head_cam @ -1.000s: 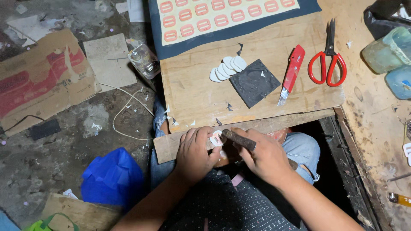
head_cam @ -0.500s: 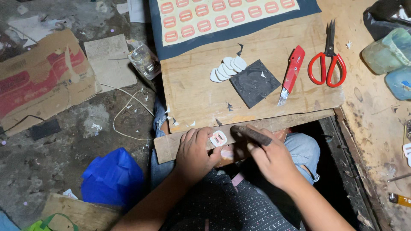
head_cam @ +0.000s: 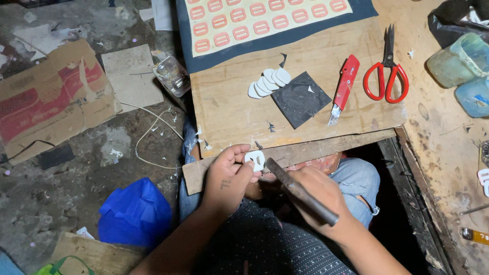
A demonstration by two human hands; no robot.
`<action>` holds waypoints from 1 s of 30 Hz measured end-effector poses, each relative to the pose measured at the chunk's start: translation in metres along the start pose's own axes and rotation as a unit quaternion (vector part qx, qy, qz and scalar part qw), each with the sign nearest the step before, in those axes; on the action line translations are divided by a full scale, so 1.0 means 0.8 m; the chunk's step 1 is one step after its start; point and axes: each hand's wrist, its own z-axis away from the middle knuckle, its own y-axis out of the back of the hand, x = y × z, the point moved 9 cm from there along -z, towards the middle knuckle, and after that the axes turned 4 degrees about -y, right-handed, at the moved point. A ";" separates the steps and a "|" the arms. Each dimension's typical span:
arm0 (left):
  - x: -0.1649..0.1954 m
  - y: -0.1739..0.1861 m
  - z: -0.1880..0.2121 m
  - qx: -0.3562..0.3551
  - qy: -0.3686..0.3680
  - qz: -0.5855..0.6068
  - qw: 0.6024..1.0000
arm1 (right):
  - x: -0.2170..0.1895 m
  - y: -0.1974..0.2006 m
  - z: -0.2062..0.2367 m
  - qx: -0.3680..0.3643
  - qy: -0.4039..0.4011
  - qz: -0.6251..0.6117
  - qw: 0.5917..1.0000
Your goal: The person repeatedly shapes small white plastic pieces into a figure-eight form using a hammer and a small metal punch. They trim edges with scissors and a utility knife, then place the finished pieces into a nearby container.
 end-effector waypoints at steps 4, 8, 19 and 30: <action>-0.005 0.002 0.002 0.011 0.029 -0.001 1.000 | -0.009 -0.010 -0.005 -0.022 -0.004 0.022 1.000; -0.006 0.001 0.006 0.009 0.049 -0.015 0.999 | -0.020 -0.016 -0.005 -0.036 0.010 0.078 0.996; 0.064 -0.022 0.040 -0.089 -0.175 -0.241 0.951 | 0.003 -0.029 0.000 -0.121 -0.054 -0.021 0.991; -0.004 -0.002 0.020 -0.036 -0.016 -0.015 0.999 | 0.002 -0.017 0.011 -0.041 -0.042 -0.003 0.998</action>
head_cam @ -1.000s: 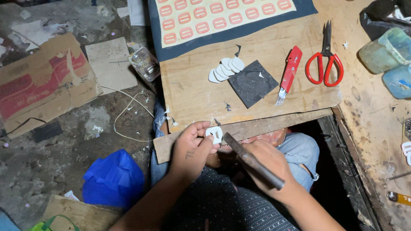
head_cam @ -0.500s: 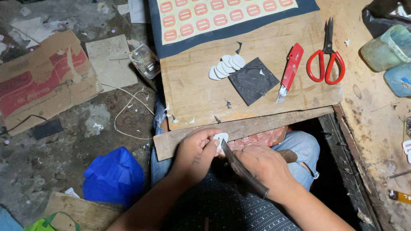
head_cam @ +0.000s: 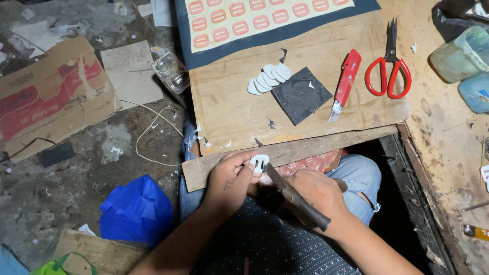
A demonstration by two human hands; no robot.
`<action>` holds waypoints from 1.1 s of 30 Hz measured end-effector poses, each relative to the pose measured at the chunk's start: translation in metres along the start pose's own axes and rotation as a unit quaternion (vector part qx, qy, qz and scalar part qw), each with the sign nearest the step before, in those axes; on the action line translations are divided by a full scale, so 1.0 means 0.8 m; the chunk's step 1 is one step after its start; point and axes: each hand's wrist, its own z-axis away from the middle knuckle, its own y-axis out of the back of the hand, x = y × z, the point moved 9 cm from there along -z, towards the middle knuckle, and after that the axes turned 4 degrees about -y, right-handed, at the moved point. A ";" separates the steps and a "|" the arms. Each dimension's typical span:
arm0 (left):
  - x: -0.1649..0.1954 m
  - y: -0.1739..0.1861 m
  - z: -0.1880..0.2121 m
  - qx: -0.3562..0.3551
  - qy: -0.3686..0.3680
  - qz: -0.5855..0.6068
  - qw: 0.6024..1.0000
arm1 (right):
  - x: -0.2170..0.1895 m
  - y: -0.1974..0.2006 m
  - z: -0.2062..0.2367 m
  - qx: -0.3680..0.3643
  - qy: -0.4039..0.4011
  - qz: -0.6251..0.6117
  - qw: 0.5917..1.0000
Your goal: The person repeatedly shapes small white plastic pieces into a figure-eight form using a hammer and a small metal punch. They trim edges with scissors and a utility knife, then place the finished pieces into a nearby container.
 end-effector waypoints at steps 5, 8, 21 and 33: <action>-0.017 0.002 -0.001 0.007 0.048 0.005 0.999 | -0.005 -0.012 -0.002 -0.026 0.006 0.034 0.999; -0.023 0.003 0.004 0.003 0.103 0.001 0.995 | -0.010 -0.013 -0.005 -0.028 0.009 0.046 0.999; 0.016 -0.013 0.019 -0.023 -0.073 -0.127 0.989 | 0.007 -0.021 -0.005 -0.068 -0.049 -0.023 0.996; 0.061 -0.006 0.031 0.046 -0.320 -0.417 0.850 | 0.048 0.013 0.019 0.039 -0.186 0.099 0.977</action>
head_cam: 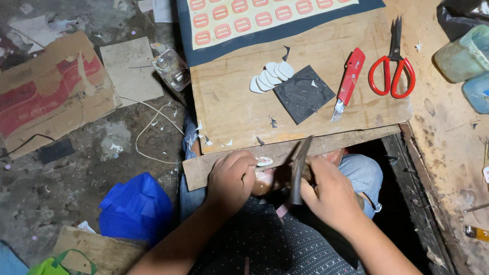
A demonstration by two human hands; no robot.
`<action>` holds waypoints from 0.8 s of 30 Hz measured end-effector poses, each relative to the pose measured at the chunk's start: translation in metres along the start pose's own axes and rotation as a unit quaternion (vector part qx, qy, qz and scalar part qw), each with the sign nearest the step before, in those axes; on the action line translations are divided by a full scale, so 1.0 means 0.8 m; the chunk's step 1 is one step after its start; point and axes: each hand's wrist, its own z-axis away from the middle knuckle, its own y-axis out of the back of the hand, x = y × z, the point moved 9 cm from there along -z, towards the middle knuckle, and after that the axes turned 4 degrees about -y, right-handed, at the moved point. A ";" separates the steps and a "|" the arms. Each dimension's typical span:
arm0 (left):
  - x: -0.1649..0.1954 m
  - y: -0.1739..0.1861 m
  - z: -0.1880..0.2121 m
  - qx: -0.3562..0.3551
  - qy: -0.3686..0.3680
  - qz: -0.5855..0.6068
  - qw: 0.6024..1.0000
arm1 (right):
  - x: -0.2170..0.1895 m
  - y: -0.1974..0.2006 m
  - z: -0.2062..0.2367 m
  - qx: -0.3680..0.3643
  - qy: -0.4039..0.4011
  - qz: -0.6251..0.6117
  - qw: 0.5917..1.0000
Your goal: The person repeatedly shapes small white plastic pieces into a figure-eight form using a hammer and a small metal punch. They trim edges with scissors and a utility knife, then place the finished pieces into a nearby container.
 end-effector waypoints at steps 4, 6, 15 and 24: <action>0.021 -0.002 0.007 -0.018 -0.107 -0.088 0.990 | 0.004 0.003 0.004 -0.004 0.022 -0.059 0.998; 0.024 -0.001 0.008 -0.022 -0.122 -0.103 0.987 | 0.008 -0.013 0.002 -0.058 -0.025 -0.079 0.995; 0.032 0.016 -0.009 -0.033 -0.143 -0.115 0.982 | -0.065 -0.021 -0.032 -0.044 0.044 0.014 0.998; 0.041 0.037 -0.020 -0.039 -0.127 -0.120 0.984 | -0.090 -0.010 -0.049 -0.024 0.111 -0.078 0.990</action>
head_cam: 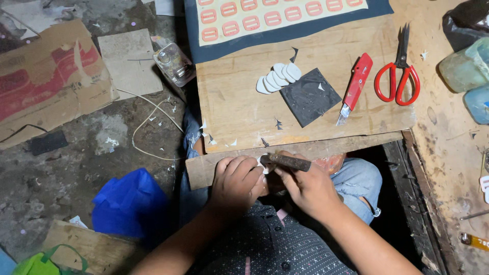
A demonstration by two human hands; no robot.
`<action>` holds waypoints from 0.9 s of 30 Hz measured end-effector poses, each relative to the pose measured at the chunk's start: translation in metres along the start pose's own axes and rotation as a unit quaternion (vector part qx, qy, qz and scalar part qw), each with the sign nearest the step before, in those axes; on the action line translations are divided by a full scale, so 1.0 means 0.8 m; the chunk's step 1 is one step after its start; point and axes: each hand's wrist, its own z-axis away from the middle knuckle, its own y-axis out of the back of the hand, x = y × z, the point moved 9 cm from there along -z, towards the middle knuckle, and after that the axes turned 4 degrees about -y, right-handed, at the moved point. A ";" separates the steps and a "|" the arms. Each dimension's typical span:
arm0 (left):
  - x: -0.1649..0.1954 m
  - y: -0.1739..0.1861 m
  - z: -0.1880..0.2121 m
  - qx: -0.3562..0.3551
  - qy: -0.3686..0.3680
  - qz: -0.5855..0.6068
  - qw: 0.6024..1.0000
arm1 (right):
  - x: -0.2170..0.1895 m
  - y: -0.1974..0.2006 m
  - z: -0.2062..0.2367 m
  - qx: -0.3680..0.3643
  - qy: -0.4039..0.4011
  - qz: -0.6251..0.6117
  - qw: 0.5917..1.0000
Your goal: The person repeatedly shapes small white plastic pieces into a figure-eight form using a hammer and a small metal punch. They trim edges with scissors and a utility knife, then place the finished pieces into a nearby container.
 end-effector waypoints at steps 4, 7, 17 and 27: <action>-0.004 0.006 0.001 0.000 0.006 0.016 1.000 | 0.002 0.001 0.005 -0.015 -0.030 0.019 0.999; -0.004 0.010 0.001 0.005 -0.002 0.026 1.000 | -0.011 -0.003 -0.001 -0.015 -0.008 0.007 1.000; -0.006 0.013 -0.004 0.011 -0.002 -0.010 1.000 | -0.015 -0.003 -0.012 0.014 0.009 -0.007 1.000; -0.018 0.020 -0.007 0.042 0.024 0.016 0.999 | 0.023 0.034 0.009 -0.028 -0.069 -0.186 0.980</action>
